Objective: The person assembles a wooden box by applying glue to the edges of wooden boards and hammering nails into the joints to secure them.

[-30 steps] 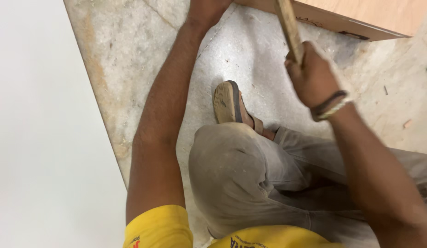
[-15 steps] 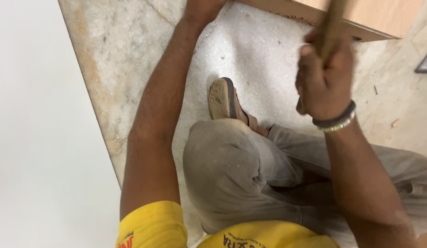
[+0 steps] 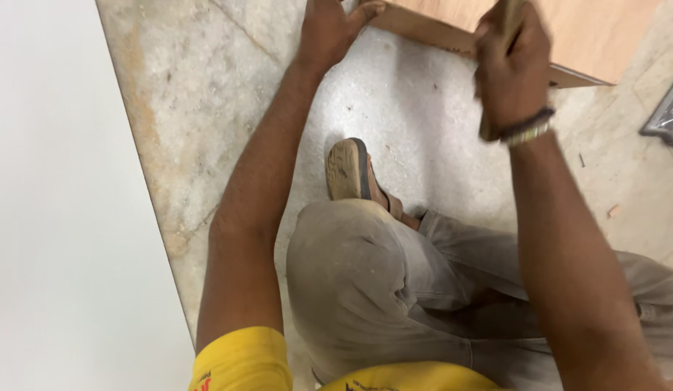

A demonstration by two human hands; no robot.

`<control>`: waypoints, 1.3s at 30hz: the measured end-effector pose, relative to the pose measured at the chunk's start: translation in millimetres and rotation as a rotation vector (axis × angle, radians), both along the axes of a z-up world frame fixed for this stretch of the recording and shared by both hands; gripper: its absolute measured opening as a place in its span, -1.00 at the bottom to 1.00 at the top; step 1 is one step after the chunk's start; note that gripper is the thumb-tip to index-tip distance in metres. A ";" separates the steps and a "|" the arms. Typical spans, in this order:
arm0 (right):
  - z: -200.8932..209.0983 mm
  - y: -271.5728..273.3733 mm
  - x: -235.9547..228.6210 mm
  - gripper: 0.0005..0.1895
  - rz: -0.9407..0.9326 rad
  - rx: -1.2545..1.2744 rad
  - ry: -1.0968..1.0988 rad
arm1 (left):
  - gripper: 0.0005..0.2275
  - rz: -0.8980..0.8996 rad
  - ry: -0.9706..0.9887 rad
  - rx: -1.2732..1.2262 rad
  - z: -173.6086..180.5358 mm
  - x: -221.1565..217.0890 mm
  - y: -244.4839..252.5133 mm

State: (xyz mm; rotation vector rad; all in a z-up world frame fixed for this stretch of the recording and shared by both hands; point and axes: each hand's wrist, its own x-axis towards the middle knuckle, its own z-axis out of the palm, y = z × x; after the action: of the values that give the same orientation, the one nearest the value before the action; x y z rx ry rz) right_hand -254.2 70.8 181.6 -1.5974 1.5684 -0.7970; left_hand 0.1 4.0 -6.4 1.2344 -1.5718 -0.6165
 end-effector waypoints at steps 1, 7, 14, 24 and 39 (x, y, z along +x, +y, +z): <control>-7.7 -9.0 -6.6 -0.94 0.005 0.001 -0.002 | -0.47 0.005 -0.002 0.001 2.6 -5.0 5.2; -42.8 -38.1 -24.6 -0.95 0.163 -0.494 0.469 | -0.61 0.188 0.212 0.102 20.2 -40.8 37.1; -47.1 -40.1 -30.6 -0.95 -0.037 -0.069 0.289 | -0.74 0.400 0.145 0.004 11.9 -56.2 43.0; 1.4 40.2 8.3 -0.84 -0.018 0.276 0.143 | -0.64 -0.168 0.490 0.240 7.5 -13.6 3.5; 20.8 61.3 9.4 -0.86 0.267 0.028 0.292 | -0.65 -0.237 0.363 0.277 2.7 -4.4 4.8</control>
State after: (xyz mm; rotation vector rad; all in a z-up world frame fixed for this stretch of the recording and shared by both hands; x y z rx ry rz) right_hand -244.8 132.1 202.4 -1.9183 1.5093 -0.4098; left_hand -4.4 8.8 -3.7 1.0643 -1.3625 -1.1752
